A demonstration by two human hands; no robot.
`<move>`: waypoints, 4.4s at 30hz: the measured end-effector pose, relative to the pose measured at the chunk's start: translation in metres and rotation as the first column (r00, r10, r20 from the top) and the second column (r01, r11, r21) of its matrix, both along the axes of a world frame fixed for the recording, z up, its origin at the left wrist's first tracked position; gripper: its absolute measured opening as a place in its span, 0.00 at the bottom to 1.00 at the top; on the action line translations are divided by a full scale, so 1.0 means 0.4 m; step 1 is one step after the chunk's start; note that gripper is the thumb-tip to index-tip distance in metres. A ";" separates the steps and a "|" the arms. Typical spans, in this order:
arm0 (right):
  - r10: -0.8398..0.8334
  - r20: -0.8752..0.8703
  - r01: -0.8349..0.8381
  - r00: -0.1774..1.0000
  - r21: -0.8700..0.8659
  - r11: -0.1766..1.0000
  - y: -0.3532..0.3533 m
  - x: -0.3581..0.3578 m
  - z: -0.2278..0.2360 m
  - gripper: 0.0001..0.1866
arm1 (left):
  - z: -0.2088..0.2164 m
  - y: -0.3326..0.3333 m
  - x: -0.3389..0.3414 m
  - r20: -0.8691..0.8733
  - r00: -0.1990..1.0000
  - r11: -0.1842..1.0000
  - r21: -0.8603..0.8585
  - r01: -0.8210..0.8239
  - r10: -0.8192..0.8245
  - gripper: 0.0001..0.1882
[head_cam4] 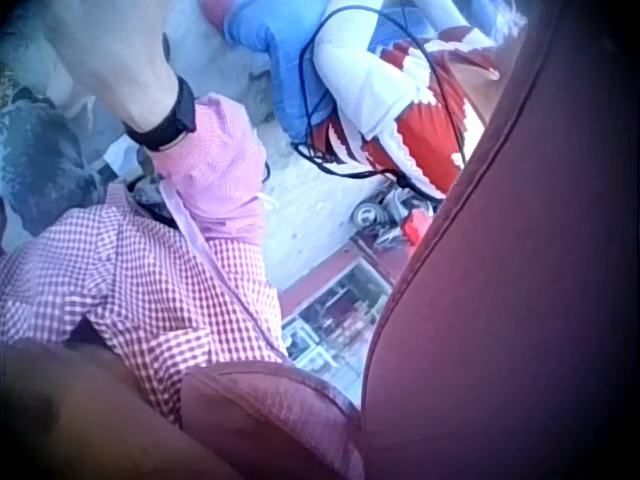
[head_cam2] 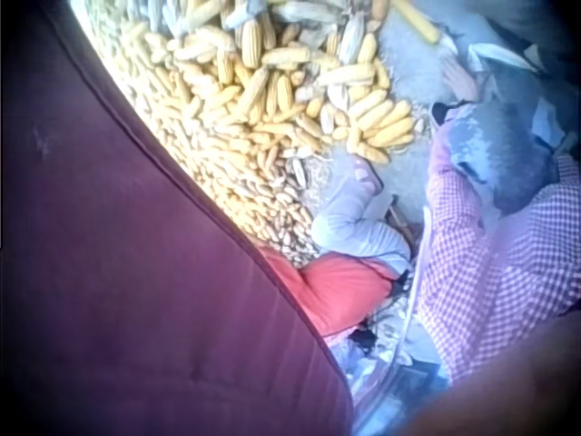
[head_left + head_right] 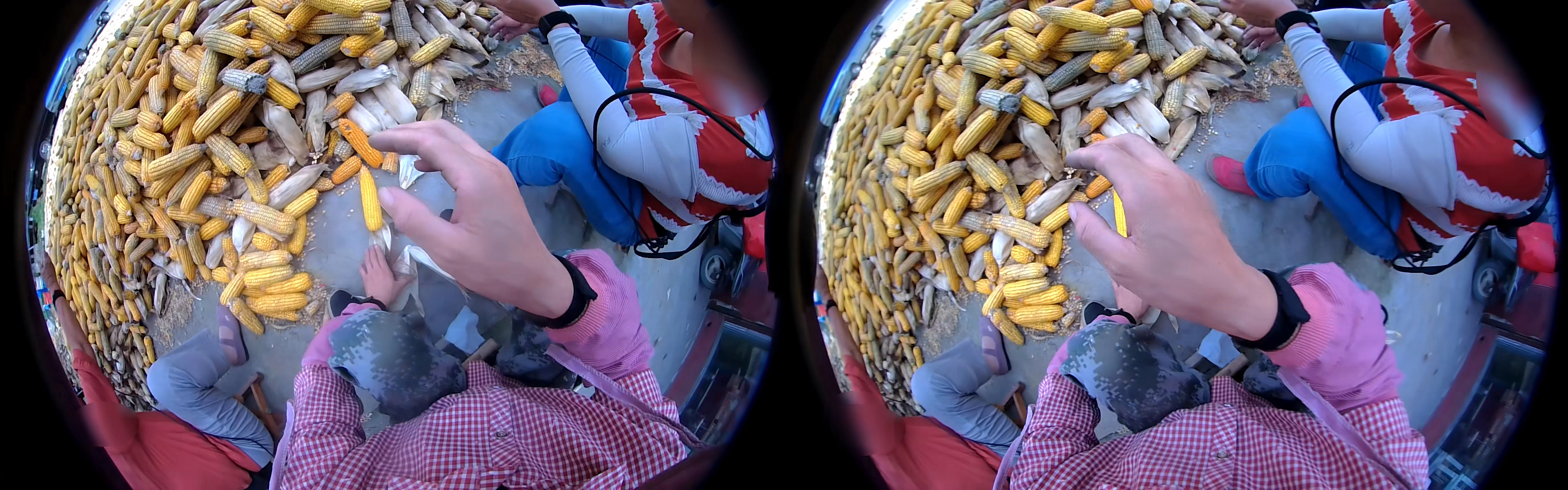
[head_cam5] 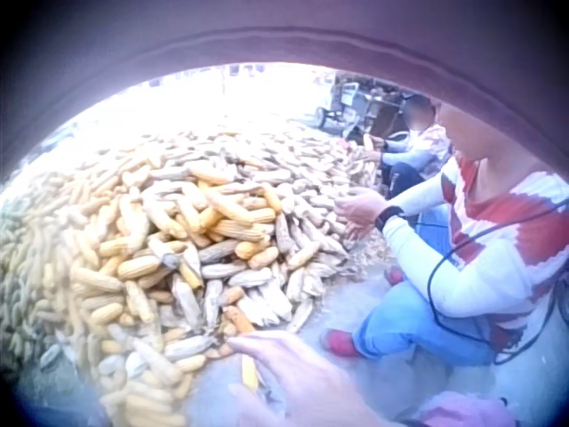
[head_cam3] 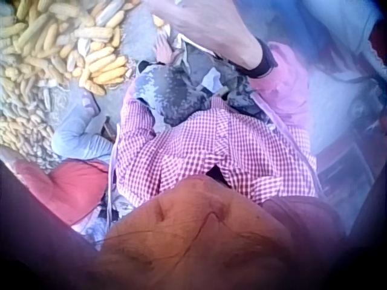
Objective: The person sits on the ground and shucks corn cobs by hand, removing husks and silk from a large pile. Shucked cobs are placed back on the pile, and husks are discarded to the side.
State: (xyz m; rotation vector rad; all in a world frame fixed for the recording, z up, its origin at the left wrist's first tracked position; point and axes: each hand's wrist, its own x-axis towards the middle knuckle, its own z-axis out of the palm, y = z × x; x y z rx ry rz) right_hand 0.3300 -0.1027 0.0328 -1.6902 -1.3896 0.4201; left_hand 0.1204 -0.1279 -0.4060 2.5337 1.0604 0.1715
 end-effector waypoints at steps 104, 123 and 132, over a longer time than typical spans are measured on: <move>-0.760 0.295 0.572 -0.579 -0.517 -0.637 -1.997 0.220 -0.851 0.27 | 0.998 0.057 0.064 0.299 0.877 0.913 0.282 0.295 -0.376 0.28; -0.780 0.364 0.802 0.509 0.128 0.583 -1.257 0.217 -0.340 0.13 | 1.024 0.107 -0.043 0.236 0.898 0.888 0.371 0.271 -0.372 0.26; -0.290 0.362 0.106 0.886 0.452 0.886 -0.757 0.039 0.061 0.15 | 0.968 0.153 -0.257 0.063 0.981 0.955 0.249 0.163 -0.184 0.22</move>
